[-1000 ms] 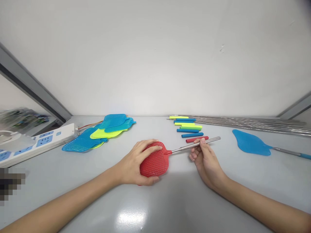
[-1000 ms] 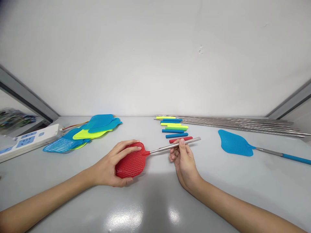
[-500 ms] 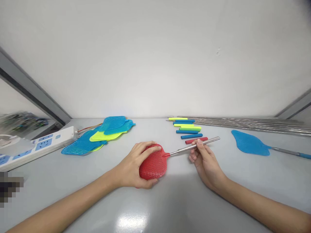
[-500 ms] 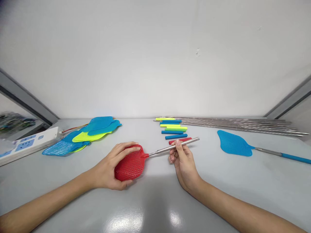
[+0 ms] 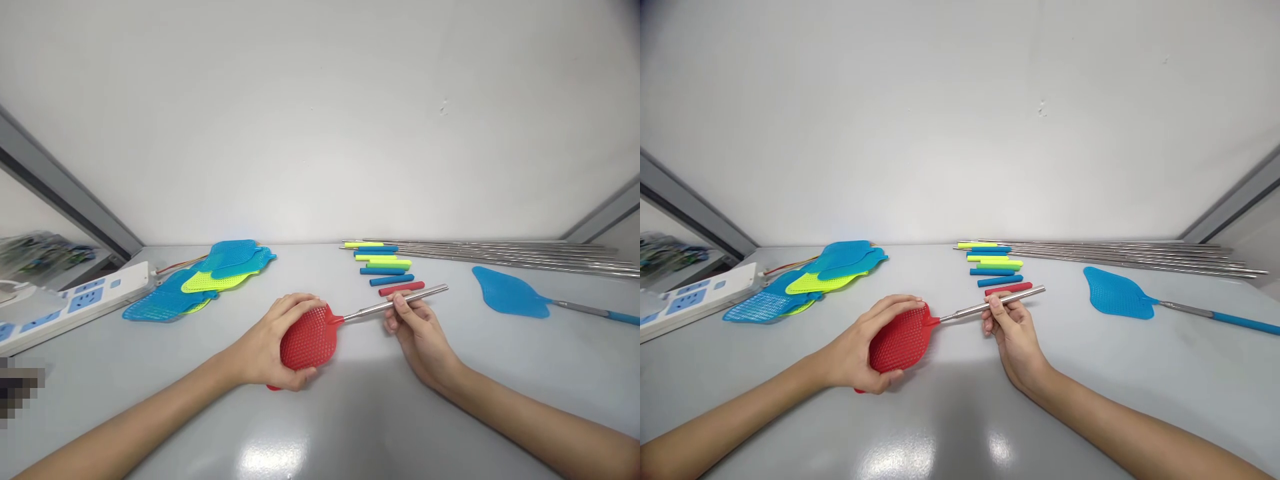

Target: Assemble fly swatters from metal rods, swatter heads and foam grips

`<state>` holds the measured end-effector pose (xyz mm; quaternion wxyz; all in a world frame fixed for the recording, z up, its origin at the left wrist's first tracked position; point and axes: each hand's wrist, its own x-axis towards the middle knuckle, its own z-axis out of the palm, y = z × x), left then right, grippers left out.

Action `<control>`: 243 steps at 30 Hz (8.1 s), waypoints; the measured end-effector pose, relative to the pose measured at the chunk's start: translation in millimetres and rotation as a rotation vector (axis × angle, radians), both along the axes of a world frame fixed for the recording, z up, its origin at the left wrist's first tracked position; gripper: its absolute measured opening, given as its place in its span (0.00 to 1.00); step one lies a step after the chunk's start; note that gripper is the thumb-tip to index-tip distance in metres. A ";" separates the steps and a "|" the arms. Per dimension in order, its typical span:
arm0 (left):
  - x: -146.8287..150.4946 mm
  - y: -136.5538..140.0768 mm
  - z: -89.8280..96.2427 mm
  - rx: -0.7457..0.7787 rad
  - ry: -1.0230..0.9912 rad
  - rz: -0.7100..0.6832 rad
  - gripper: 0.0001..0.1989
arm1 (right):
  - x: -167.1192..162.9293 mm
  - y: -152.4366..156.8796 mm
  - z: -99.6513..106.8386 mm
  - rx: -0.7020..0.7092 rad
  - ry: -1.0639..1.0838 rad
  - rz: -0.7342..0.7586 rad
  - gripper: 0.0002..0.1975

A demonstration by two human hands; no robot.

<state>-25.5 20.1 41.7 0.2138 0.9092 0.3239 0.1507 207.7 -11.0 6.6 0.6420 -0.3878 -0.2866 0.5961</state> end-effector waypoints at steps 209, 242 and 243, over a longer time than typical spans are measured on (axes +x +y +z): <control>11.6 -10.9 13.8 -0.311 0.129 -0.146 0.11 | 8.0 -0.6 9.0 0.047 -0.183 0.431 0.07; -18.3 17.9 17.0 -1.017 0.202 -0.244 0.10 | 11.6 -8.5 18.2 0.137 -0.774 0.706 0.15; -17.2 16.7 17.3 -0.996 0.206 -0.251 0.10 | 11.8 -8.7 18.1 0.140 -0.777 0.706 0.15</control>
